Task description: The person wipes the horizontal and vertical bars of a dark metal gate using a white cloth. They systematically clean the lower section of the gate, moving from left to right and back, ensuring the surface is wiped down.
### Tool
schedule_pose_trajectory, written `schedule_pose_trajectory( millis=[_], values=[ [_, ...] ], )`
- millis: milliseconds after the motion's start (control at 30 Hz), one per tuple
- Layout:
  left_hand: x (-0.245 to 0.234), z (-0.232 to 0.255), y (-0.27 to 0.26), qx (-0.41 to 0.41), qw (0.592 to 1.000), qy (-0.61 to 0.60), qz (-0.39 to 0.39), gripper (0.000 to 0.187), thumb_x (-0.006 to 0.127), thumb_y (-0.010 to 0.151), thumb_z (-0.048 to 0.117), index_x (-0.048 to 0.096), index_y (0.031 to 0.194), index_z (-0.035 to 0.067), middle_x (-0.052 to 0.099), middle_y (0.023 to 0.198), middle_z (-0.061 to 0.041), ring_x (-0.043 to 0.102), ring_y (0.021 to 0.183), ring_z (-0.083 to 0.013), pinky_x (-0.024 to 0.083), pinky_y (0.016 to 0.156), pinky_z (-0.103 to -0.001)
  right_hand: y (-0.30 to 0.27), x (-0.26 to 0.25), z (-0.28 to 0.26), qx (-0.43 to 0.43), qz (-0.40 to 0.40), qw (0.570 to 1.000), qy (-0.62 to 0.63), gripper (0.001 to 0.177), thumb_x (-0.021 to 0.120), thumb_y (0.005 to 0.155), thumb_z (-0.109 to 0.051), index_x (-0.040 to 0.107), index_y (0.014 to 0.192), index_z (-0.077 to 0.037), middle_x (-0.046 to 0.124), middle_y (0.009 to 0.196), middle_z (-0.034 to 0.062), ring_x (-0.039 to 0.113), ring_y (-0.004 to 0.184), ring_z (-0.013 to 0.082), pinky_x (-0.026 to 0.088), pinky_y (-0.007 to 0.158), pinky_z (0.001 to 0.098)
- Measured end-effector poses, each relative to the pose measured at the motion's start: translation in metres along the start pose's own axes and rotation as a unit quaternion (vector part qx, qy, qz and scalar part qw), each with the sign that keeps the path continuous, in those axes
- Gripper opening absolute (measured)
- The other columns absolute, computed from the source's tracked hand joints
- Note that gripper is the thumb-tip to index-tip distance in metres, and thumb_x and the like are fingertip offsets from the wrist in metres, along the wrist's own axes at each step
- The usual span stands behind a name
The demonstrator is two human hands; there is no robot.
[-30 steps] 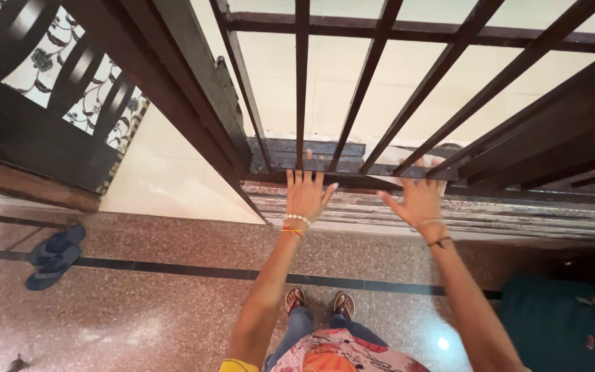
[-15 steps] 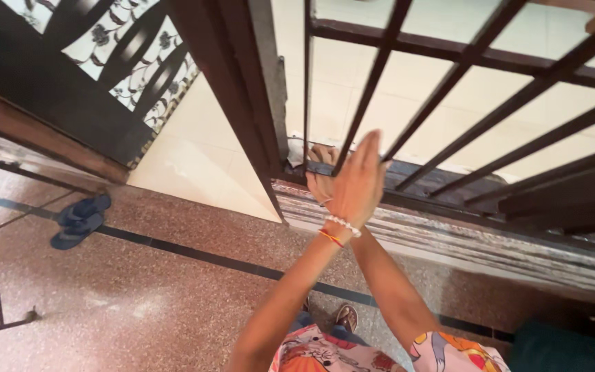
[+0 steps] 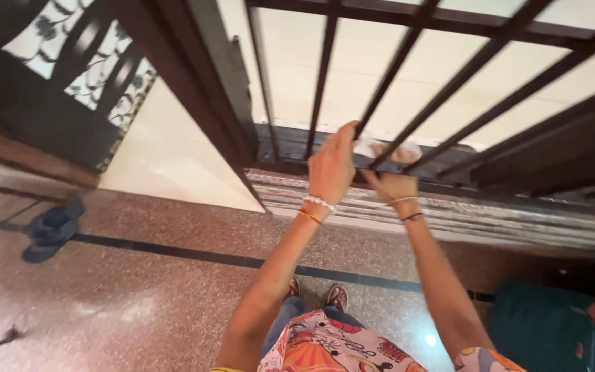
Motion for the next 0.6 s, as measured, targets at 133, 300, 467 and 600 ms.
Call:
schedule_pose_trajectory(
  millis=[133,300,467,600],
  values=[
    [0.007,-0.002,-0.002,-0.006,1.000,-0.001,0.023,0.044,0.058,0.089,-0.006,0.058,0.131,0.008,0.072,0.107,-0.013,0.070,0.103,-0.0328,0.057,0.081,-0.044,-0.043,-0.037,0.075,0.009,0.031,0.999,0.032,0.054,0.060,0.105,-0.047,0.060,0.144,-0.011,0.056,0.138,0.0162,0.050,0.129,0.0422,0.037,0.113,0.0618],
    [0.006,-0.001,-0.003,-0.015,0.999,0.004,0.044,0.039,0.056,0.094,-0.004,0.057,0.131,0.008,0.072,0.110,-0.013,0.070,0.105,-0.0321,0.057,0.083,-0.044,-0.033,-0.018,0.023,0.037,0.072,0.997,-0.017,0.068,0.068,0.089,-0.057,0.062,0.134,-0.007,0.058,0.135,0.0207,0.047,0.129,0.0456,0.033,0.110,0.0612],
    [0.006,-0.002,-0.006,-0.026,0.999,-0.016,0.020,0.041,0.054,0.094,-0.001,0.056,0.134,0.008,0.069,0.116,-0.014,0.068,0.106,-0.0345,0.056,0.086,-0.045,0.004,0.053,-0.085,0.162,-0.084,0.914,0.364,0.089,0.066,0.073,-0.071,0.054,0.133,-0.006,0.065,0.127,0.0162,0.061,0.120,0.0336,0.049,0.104,0.0490],
    [-0.014,0.000,-0.045,0.104,0.961,0.192,0.169,0.042,0.061,0.091,0.017,0.055,0.133,0.018,0.061,0.120,-0.007,0.058,0.115,-0.0460,0.044,0.097,-0.062,0.017,0.023,-0.168,-0.031,-0.012,0.997,0.068,0.077,0.071,0.083,-0.060,0.057,0.140,-0.010,0.055,0.145,0.0223,0.040,0.138,0.0468,0.026,0.111,0.0615]
  ],
)
Point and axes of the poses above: each hand's wrist, its own y-axis towards the middle knuckle, its own x-axis out of the palm, z = x × y, the point moved 9 cm from there along y, towards the middle knuckle
